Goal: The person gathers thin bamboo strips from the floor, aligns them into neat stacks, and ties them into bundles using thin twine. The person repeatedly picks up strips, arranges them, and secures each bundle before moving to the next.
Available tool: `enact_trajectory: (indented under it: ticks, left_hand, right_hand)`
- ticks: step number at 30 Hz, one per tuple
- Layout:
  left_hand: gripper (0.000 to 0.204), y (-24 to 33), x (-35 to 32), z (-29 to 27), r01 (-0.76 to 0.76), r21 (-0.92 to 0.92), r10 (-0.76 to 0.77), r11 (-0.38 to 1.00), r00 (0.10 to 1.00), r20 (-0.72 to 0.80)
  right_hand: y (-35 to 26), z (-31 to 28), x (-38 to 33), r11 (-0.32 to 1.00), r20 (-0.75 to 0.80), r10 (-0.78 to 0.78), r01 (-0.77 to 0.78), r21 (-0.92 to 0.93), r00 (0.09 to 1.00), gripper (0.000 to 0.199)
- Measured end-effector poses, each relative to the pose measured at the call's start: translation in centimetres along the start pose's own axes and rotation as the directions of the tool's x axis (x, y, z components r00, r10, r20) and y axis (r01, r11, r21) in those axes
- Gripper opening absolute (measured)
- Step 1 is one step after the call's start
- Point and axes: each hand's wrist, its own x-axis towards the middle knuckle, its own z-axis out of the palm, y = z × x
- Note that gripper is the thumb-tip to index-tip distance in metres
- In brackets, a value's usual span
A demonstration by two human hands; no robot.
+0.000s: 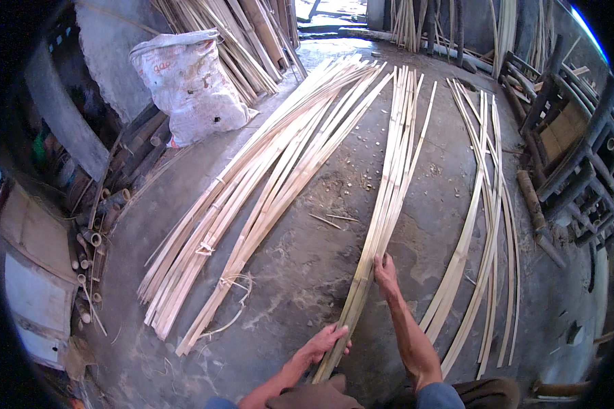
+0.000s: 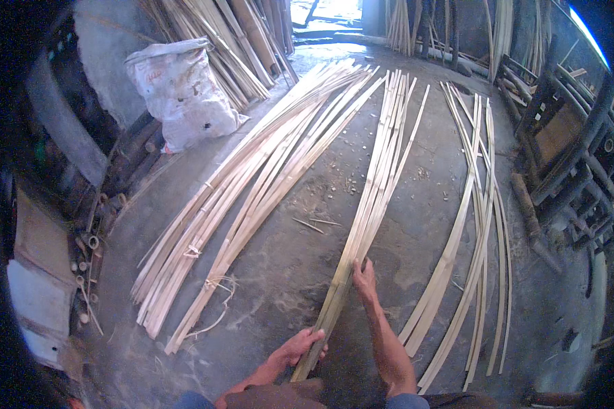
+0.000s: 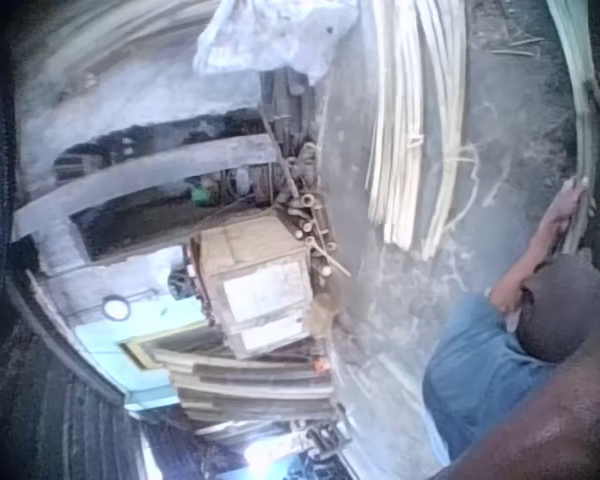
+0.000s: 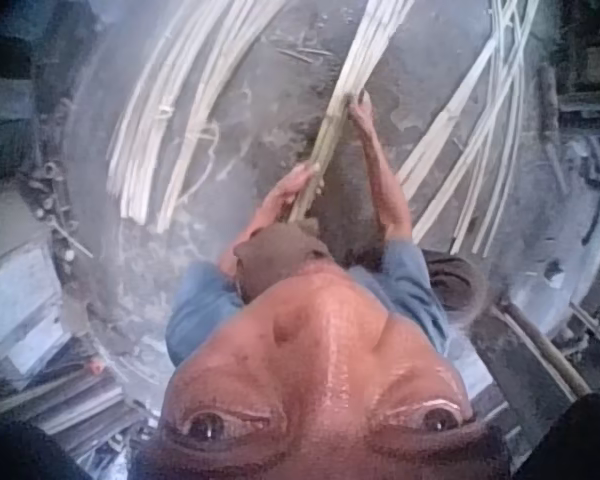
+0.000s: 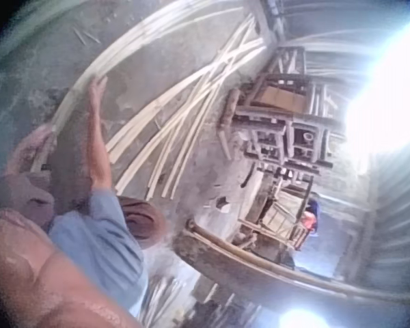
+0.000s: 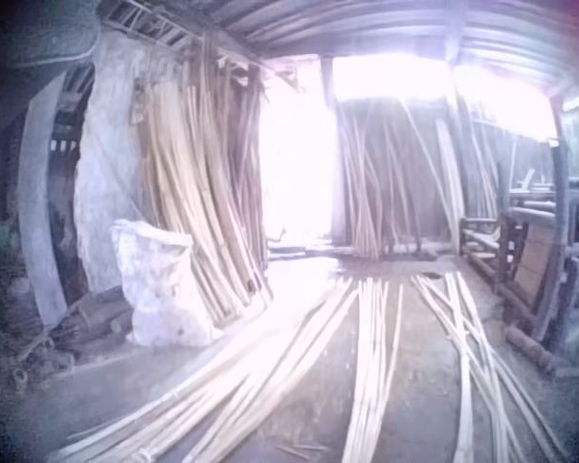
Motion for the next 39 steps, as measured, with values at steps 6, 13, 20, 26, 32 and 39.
enact_trajectory:
  ticks: [6,13,20,26,32,39]
  left_hand:
    - [0.034,3.1,3.3,1.5,-0.1,0.042,0.103,0.994,0.991,-0.081]
    - [0.036,4.9,5.8,2.6,-0.168,0.071,0.172,0.983,0.983,-0.057]
    - [0.037,5.2,4.9,3.5,-0.226,0.106,0.23,0.968,0.973,-0.027]
    - [0.041,5.1,4.5,3.3,-0.213,0.035,0.21,0.976,0.975,0.079]
    - [0.053,3.0,3.1,1.5,-0.068,-0.065,0.076,0.996,0.989,0.128]
    - [0.051,1.1,3.6,1.5,-0.08,0.006,0.079,0.997,0.997,0.02]
  right_hand:
    - [2.1,0.7,-4.4,0.983,0.099,0.108,-0.122,0.14,0.989,0.044]
    - [-0.8,1.5,-6.7,0.855,0.195,0.213,-0.279,0.436,0.957,0.039]
    - [-1.6,1.3,-7.1,0.861,0.173,0.253,-0.303,0.408,0.952,0.039]
    - [1.5,0.9,-5.6,0.937,0.088,0.225,-0.24,0.254,0.97,0.037]
    - [1.3,1.3,-6.3,0.907,0.096,0.274,-0.29,0.306,0.957,0.034]
    - [1.8,1.5,-6.1,0.908,0.085,0.27,-0.283,0.307,0.959,0.032]
